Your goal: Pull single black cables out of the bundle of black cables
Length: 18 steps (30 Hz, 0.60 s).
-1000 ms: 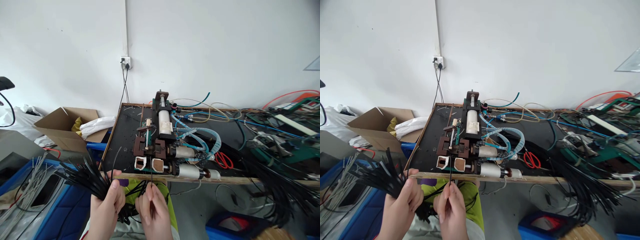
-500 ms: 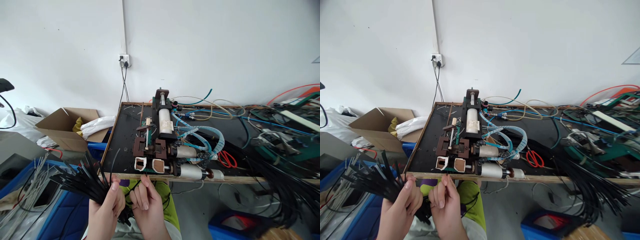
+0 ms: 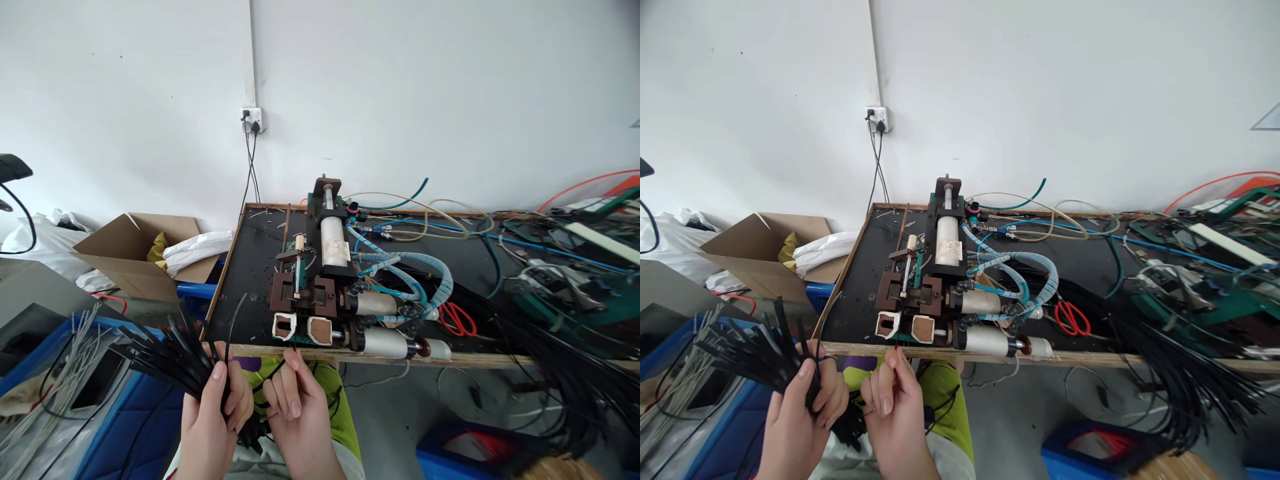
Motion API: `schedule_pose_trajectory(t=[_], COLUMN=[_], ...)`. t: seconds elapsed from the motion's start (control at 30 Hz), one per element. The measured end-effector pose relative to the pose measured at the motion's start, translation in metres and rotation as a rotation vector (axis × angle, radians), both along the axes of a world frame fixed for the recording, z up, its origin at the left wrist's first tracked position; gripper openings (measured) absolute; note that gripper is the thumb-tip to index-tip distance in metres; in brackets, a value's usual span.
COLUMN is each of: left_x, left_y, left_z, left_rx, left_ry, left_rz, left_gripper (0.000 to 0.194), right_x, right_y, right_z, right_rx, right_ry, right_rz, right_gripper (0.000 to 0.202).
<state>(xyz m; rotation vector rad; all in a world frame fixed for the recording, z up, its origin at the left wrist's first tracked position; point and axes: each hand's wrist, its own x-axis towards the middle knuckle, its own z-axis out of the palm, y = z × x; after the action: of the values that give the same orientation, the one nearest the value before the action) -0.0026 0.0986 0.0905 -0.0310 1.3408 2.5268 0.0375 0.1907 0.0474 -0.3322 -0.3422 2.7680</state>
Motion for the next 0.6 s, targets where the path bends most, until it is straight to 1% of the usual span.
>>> schedule_pose_trajectory(t=[0.17, 0.27, 0.33, 0.4, 0.5, 0.6], left_x=[-0.001, 0.0, 0.001, 0.002, 0.003, 0.005], left_y=[0.0, -0.001, -0.002, -0.004, -0.006, -0.008], left_z=[-0.001, -0.003, -0.006, -0.009, -0.016, -0.021], left_rx=[0.003, -0.008, -0.023, -0.036, -0.042, -0.06], left_ry=[0.026, 0.021, 0.025, 0.024, 0.011, 0.01], left_rz=[-0.005, -0.007, 0.002, -0.003, -0.038, -0.074], left_gripper=[0.028, 0.031, 0.034, 0.036, 0.041, 0.044], right_x=[-0.001, -0.001, 0.0, 0.001, 0.003, 0.012], right_y=[0.0, -0.001, -0.001, -0.001, 0.0, -0.001], right_z=[0.002, 0.002, 0.0, -0.005, -0.013, -0.015], right_rx=[-0.011, -0.001, 0.042, 0.173, 0.533, 0.854], right_ry=[0.014, 0.005, -0.016, -0.081, -0.257, -0.403], right_rz=[-0.002, -0.01, -0.027, -0.076, -0.164, -0.223], right_gripper=[0.026, 0.027, 0.03, 0.035, 0.045, 0.049])
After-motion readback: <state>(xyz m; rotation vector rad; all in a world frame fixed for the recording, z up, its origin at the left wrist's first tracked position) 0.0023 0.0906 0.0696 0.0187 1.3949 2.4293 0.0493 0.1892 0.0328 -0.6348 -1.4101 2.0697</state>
